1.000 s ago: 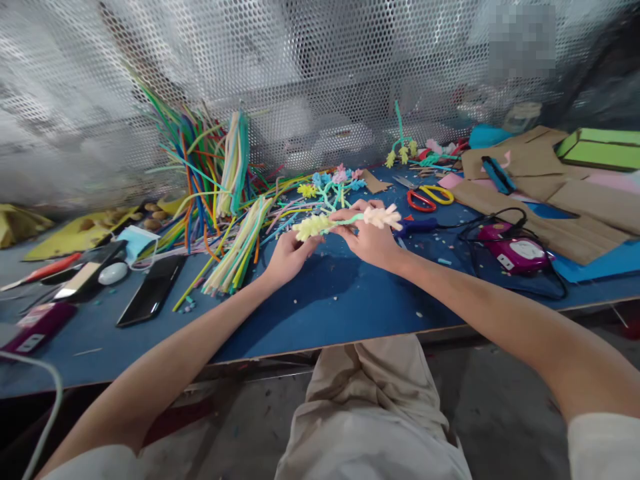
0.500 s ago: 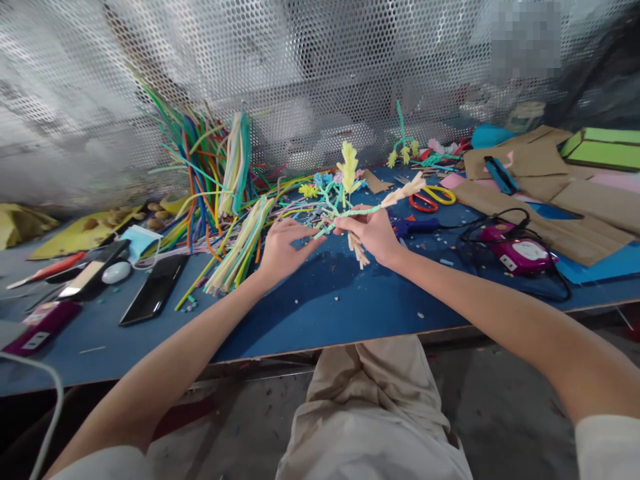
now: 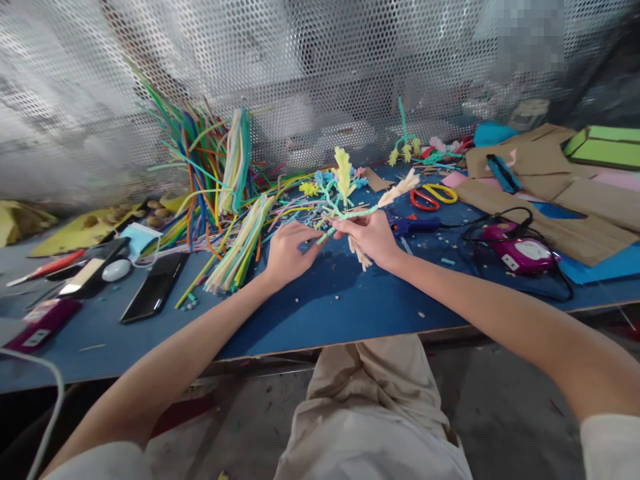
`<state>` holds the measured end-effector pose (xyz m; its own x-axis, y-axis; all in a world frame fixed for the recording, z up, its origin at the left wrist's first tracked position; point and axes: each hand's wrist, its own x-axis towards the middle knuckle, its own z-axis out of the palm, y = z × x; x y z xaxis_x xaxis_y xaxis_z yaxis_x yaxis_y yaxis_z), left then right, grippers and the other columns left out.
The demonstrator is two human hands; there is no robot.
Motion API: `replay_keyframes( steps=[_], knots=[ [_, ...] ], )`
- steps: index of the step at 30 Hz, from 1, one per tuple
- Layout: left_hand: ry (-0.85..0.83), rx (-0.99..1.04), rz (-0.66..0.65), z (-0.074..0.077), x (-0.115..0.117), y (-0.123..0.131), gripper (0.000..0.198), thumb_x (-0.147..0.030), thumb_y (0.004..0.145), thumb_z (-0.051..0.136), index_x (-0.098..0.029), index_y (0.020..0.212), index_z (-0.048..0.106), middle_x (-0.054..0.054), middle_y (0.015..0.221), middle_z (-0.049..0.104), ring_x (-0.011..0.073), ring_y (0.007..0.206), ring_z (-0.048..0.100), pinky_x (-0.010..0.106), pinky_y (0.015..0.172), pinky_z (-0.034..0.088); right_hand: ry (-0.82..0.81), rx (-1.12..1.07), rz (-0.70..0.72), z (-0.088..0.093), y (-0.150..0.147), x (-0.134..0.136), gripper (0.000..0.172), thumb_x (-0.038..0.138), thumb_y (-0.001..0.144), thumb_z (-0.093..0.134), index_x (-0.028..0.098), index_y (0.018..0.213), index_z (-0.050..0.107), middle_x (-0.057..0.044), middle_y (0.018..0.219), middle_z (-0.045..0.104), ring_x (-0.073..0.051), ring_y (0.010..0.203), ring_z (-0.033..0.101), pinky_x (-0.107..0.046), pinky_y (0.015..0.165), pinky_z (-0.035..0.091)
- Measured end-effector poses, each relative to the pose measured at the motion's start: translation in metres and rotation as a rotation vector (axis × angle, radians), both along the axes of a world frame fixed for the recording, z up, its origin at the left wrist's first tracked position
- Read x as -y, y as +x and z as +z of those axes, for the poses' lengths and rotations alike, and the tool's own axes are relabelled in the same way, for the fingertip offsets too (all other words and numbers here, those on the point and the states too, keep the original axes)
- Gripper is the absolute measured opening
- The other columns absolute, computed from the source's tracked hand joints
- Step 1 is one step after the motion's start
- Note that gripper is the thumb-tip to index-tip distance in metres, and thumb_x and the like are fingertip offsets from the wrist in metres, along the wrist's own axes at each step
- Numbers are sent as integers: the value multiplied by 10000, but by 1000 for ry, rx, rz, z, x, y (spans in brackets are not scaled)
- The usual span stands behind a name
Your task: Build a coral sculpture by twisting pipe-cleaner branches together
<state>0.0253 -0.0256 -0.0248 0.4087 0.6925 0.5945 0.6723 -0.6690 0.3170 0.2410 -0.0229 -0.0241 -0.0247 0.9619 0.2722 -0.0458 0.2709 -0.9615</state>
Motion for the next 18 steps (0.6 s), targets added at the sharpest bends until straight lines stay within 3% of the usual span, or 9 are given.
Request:
replay_keyframes(
  steps=[5, 10, 12, 15, 18],
  knots=[
    [64, -48, 37, 0, -2, 0, 226, -347, 978, 636, -253, 1025, 836, 72, 1002, 833, 259, 961, 704, 404, 895, 437, -5, -36, -15, 1, -2, 2, 191, 339, 749, 851, 172, 686, 784, -66, 670, 760, -143, 559, 608, -283, 489, 410],
    [-53, 40, -24, 7, -1, 2, 230, -367, 962, 644, -228, 982, 826, 89, 992, 828, 248, 941, 718, 403, 938, 466, -22, -57, 8, 4, -2, 1, 203, 358, 736, 876, 175, 709, 792, -60, 669, 762, -141, 564, 613, -287, 524, 437],
    [-215, 124, -139, 11, 0, 2, 234, -360, 957, 636, -219, 965, 823, 79, 966, 826, 233, 916, 728, 384, 938, 495, -12, -15, 21, 3, 1, -1, 228, 387, 757, 868, 174, 722, 795, -61, 688, 769, -140, 570, 612, -288, 532, 448],
    [-617, 310, -350, 14, 0, 0, 271, -357, 923, 647, -192, 1038, 828, 87, 994, 826, 228, 890, 740, 372, 914, 544, 56, 78, 61, 4, 5, -2, 270, 443, 810, 835, 178, 771, 795, -58, 736, 785, -139, 553, 603, -290, 512, 440],
    [-945, 556, -472, 14, -2, -2, 338, -393, 891, 660, -147, 1040, 838, 141, 994, 824, 228, 823, 732, 394, 890, 564, 121, 129, 112, 8, 7, -1, 308, 488, 834, 823, 186, 787, 786, -62, 765, 792, -169, 615, 669, -302, 558, 493]
  ],
)
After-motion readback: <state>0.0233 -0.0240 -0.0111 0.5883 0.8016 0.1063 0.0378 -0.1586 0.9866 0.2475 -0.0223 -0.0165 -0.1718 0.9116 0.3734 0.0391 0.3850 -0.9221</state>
